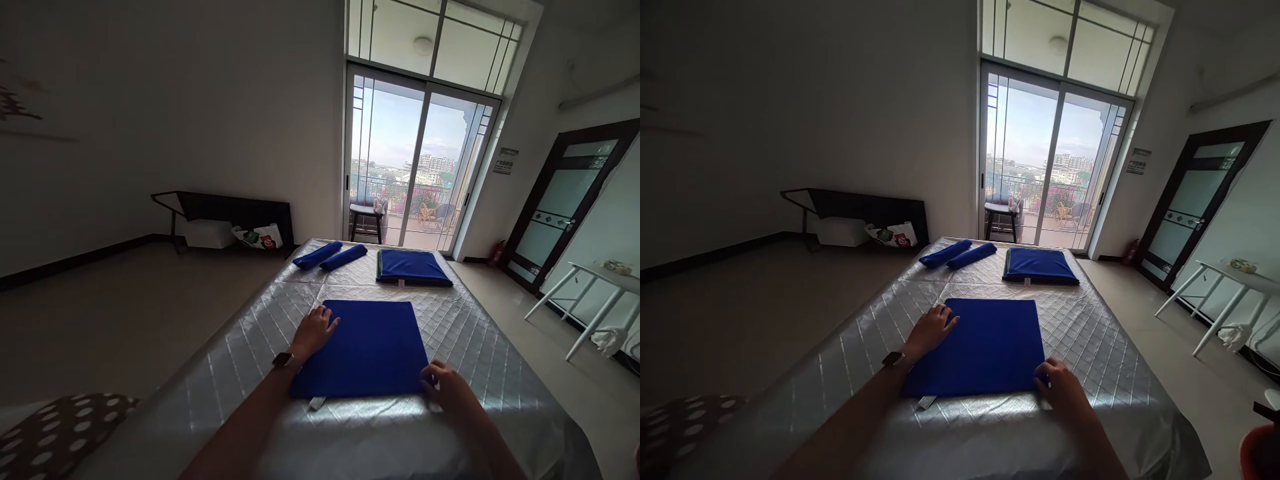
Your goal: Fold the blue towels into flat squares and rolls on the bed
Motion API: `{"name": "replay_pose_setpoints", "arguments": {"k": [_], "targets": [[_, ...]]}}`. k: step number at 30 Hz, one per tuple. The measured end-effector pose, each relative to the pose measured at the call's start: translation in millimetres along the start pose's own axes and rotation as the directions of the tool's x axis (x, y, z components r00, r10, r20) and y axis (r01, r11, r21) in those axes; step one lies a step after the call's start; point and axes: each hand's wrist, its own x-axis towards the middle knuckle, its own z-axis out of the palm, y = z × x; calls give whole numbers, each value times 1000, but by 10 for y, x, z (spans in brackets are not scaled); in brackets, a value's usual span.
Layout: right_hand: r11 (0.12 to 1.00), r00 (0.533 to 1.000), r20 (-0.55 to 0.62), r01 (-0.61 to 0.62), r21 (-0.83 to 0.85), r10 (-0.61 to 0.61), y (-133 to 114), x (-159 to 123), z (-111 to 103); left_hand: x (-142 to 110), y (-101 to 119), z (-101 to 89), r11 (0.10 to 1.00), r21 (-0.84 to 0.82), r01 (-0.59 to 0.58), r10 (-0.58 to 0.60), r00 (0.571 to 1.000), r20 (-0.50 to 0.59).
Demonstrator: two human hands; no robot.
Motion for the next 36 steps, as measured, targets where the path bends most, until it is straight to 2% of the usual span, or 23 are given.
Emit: {"name": "replay_pose_setpoints", "arguments": {"k": [3,6,9,11,15,18,23,26,30,36], "targets": [[995,999,25,42,91,-45,120,-78,26,-316,9,-204,981,-147,-125,149,976,160],[987,997,10,77,139,-79,209,-75,67,-789,-50,-343,940,-300,-159,262,902,343],[986,995,-11,105,134,-104,266,-63,101,-1180,-147,-419,928,-354,-115,245,905,348],[983,992,-8,128,132,-128,295,-60,109,-1311,-207,-433,917,-388,-91,226,920,319],[969,979,-9,205,137,-205,335,-63,106,-1338,-302,-362,883,-451,-129,251,943,220],[974,975,-46,220,53,-218,331,-82,120,-1328,-354,-265,869,-447,-212,292,949,119],[971,974,-65,208,-119,-216,245,-116,129,-1373,-402,-157,859,-360,-364,385,923,-15],[976,974,-86,201,-85,-208,192,-112,94,-1380,-410,-135,863,-328,-386,400,916,-26],[972,963,-141,234,25,-228,157,-88,1,-1362,-434,-130,885,-312,-346,362,932,-10],[951,933,-218,304,56,-286,25,-14,-242,-1374,-461,-154,887,-304,-348,366,931,3]]}}
